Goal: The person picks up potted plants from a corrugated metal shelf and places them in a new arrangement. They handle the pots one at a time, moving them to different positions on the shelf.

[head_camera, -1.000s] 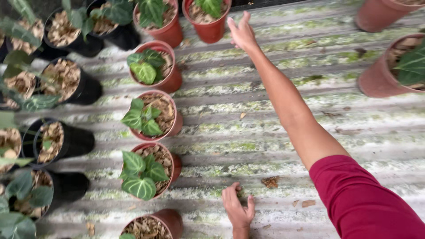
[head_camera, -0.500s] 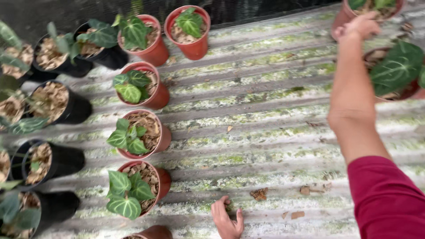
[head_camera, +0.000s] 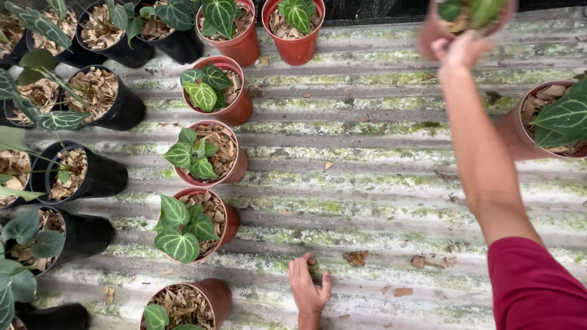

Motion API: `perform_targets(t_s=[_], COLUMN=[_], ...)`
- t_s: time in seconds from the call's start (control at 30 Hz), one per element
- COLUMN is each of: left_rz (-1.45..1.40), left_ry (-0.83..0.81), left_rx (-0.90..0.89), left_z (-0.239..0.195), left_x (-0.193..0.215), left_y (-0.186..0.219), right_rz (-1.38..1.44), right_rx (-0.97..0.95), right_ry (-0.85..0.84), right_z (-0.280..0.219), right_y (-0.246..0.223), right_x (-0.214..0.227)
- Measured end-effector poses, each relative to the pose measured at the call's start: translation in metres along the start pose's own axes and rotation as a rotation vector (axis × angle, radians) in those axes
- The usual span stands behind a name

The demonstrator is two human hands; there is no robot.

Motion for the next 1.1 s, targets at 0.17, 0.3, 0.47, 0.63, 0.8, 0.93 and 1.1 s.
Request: perform_targets(t_s=[0.17, 0.3, 0.47, 0.63, 0.8, 0.93, 1.1], left_rz=[0.010, 0.027, 0.054, -0.009, 0.151, 0.409, 0.360], left_ry=[0.009, 0.002, -0.023, 0.101, -0.157, -0.499, -0.688], left_rx=[-0.011, -0.016, 0.027, -0.046, -0.416, -0.258, 0.003], left_z=[0.000, 0.003, -0.008, 0.039, 0.189, 0.273, 0.260], left_x=[0.003, 0.002, -0.008, -0.022, -0.083, -0.139, -0.170], left_y=[0.006, 0.006, -0.008, -0.002, 0.032, 0.023, 0.011], right_rz=[-0.221, -0.274, -0.313, -0.335, -0.604, -0.428, -0.391], right_rx=[-0.200, -0.138, -0.032, -0.061, -0.120, -0.182, -0.103], right_ry=[-0.028, -0.102, -0.137, -0.309, -0.363, -0.441, -0.104], right_z=[-0.047, -0.046, -0.019, -0.013, -0.043, -0.084, -0.125], right_y=[0.089, 0.130, 0.161, 0.157, 0.147, 0.152, 0.101], right_x=[-0.079, -0.116, -0.121, -0.134, -0.128, -0.056, 0.182])
Point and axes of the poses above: each hand's wrist, its own z-axis towards the middle knuckle, its own x-axis out of the back of the hand, y = z × x, the point moved 8 cm from there along z, towards the middle knuckle, and after that the axes turned 10 degrees about -x, right-handed, at the moved point
